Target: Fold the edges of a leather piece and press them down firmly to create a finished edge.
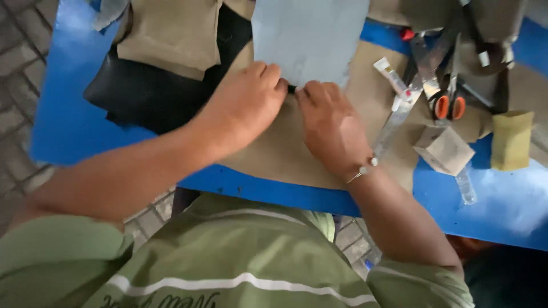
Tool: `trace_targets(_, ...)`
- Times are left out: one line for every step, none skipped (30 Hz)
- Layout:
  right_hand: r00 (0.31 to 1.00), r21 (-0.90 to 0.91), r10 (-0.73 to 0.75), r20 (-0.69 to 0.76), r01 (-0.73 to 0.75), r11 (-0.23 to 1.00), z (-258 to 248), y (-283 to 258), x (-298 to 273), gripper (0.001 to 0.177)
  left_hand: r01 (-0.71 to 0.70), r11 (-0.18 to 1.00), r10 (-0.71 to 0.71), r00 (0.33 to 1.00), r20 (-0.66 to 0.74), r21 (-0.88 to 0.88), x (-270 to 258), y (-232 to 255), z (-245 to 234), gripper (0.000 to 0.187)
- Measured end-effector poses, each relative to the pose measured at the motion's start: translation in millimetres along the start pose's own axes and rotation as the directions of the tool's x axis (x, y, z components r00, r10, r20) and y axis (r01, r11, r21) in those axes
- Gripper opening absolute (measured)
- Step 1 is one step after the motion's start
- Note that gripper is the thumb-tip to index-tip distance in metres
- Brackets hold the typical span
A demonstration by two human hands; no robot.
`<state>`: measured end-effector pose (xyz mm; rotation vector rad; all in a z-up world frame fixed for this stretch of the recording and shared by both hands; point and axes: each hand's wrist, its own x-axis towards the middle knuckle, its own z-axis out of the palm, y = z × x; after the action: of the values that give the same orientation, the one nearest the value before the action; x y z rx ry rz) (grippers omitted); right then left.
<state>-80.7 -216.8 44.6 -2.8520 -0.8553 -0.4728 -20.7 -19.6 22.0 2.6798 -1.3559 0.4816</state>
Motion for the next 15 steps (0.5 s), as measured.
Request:
trace_targets(1.0,-0.058,0.003,0.001,-0.003,0.998,3,-1,-1,0.017,-0.114,0.965,0.086,0.988,0.127,0.237,3,7,-20,0.018)
trace_targets(1.0,-0.115,0.006,0.002,-0.005,0.993,7,-1,-2,0.019,-0.245,0.862,0.133,0.954,0.268,0.444,6,13,-39,0.035)
trace_targets(1.0,-0.116,0.004,0.001,-0.004,0.993,12,-1,-4,0.019,-0.244,0.862,0.132,0.955,0.267,0.445,4,20,-29,0.035)
trace_targets(1.0,-0.166,0.02,-0.025,-0.024,0.986,18,0,-5,0.014,-0.086,0.935,0.052,0.993,0.106,0.345,1,26,-18,0.013)
trace_targets(0.998,-0.216,0.035,-0.05,-0.045,0.975,23,1,-7,0.01,0.059,0.975,-0.05,0.998,-0.046,0.213,-1,33,-7,0.009)
trace_targets(0.998,-0.218,0.035,-0.05,-0.045,0.975,24,0,-9,0.01,0.059,0.975,-0.05,0.998,-0.048,0.212,0,37,-4,0.009)
trace_targets(0.996,-0.228,0.091,0.026,-0.083,0.97,25,0,-9,0.012,0.056,0.982,-0.048,0.998,-0.049,0.179,3,37,-1,0.01)
trace_targets(0.984,-0.241,0.147,0.1,-0.119,0.963,27,1,-8,0.014,0.054,0.988,-0.047,0.998,-0.05,0.145,6,38,1,0.01)
trace_targets(0.984,-0.246,0.152,0.094,-0.125,0.961,23,1,-7,0.014,0.047,0.988,-0.039,0.998,-0.054,0.147,6,36,0,0.01)
trace_targets(0.981,-0.213,0.15,0.121,-0.122,0.969,19,1,-5,0.016,0.028,0.99,-0.033,0.999,0.03,0.14,7,35,-1,0.013)
trace_targets(0.978,-0.175,0.146,0.152,-0.118,0.977,16,1,-4,0.017,0.013,0.992,-0.028,0.993,0.117,0.129,7,34,-2,0.016)
trace_targets(0.977,-0.177,0.149,0.15,-0.122,0.977,14,1,-4,0.017,0.009,0.992,-0.024,0.993,0.116,0.129,5,34,-2,0.016)
trace_targets(0.978,-0.164,0.146,0.152,-0.121,0.979,12,2,-4,0.017,0.032,0.995,-0.04,0.996,0.079,0.097,3,34,-3,0.011)
trace_targets(0.978,-0.15,0.142,0.154,-0.119,0.981,11,3,-3,0.017,0.055,0.996,-0.058,0.997,0.043,0.063,0,34,-3,0.007)
trace_targets(0.978,-0.15,0.142,0.155,-0.118,0.982,7,6,-4,0.017,0.056,0.996,-0.059,0.997,0.043,0.062,1,31,-3,0.007)
